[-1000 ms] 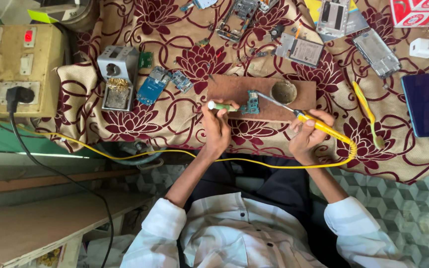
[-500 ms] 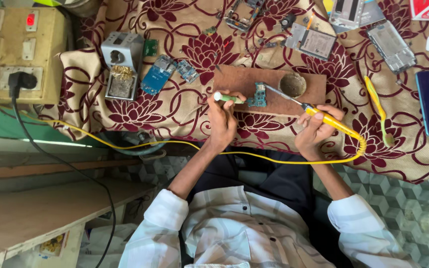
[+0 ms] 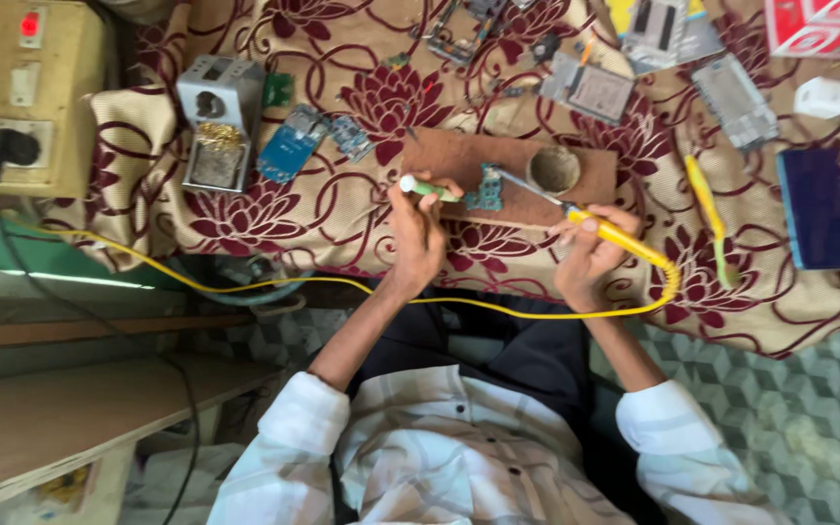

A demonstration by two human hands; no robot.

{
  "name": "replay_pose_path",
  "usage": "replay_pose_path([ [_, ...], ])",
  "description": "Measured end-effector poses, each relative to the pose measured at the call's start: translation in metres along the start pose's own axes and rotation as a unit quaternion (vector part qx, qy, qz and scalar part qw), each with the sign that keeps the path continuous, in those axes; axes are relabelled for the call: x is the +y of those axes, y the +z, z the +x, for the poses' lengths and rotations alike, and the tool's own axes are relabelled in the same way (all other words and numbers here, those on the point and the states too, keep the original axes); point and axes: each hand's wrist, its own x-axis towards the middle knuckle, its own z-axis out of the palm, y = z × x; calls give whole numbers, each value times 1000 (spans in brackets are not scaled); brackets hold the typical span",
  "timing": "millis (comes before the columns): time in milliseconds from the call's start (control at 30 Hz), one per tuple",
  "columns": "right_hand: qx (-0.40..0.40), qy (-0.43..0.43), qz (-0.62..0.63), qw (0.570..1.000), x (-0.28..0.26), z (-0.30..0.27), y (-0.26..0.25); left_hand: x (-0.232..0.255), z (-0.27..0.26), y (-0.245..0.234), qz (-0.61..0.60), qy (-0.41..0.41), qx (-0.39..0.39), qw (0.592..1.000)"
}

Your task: The person solders a small blue circuit board using a soldering iron and solder wire. They repeatedly apply solder to various points on the board while holding it steady with the other hand. The work is performed on a patterned tablecloth with other electronic components nearby.

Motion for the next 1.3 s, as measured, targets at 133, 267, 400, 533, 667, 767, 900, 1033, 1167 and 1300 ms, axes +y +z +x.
replay_pose_path([
  [133,-6,-10,-15,1000,0,2,1,-1,0,1,15,66,4,998],
  [267,-12,-10,-22,1000,-3,4,2,-2,-1,0,35,63,4,997],
  [400,-23,-25,-61,998,-4,3,-2,-7,2,3,36,61,8,997],
  [533,5,-14,-20,1000,0,-1,-1,-10,0,5,31,77,26,996],
  [667,10,-19,-3,1000,3,-3,-1,-11,-1,3,11,34,18,999],
  [767,22,-6,8,1000,3,-3,-5,-11,-3,5,18,33,16,999],
  [900,21,21,1,1000,4,2,-1,-12,1,3,17,45,13,999],
  [1033,21,18,-7,1000,4,-1,-2,-11,-2,3,-15,58,13,998],
  [1167,27,44,4,999,3,3,-4,-8,1,2,-12,21,-5,1000],
  [1300,12,18,-12,1000,1,2,-1,-8,-1,1,22,59,2,998],
])
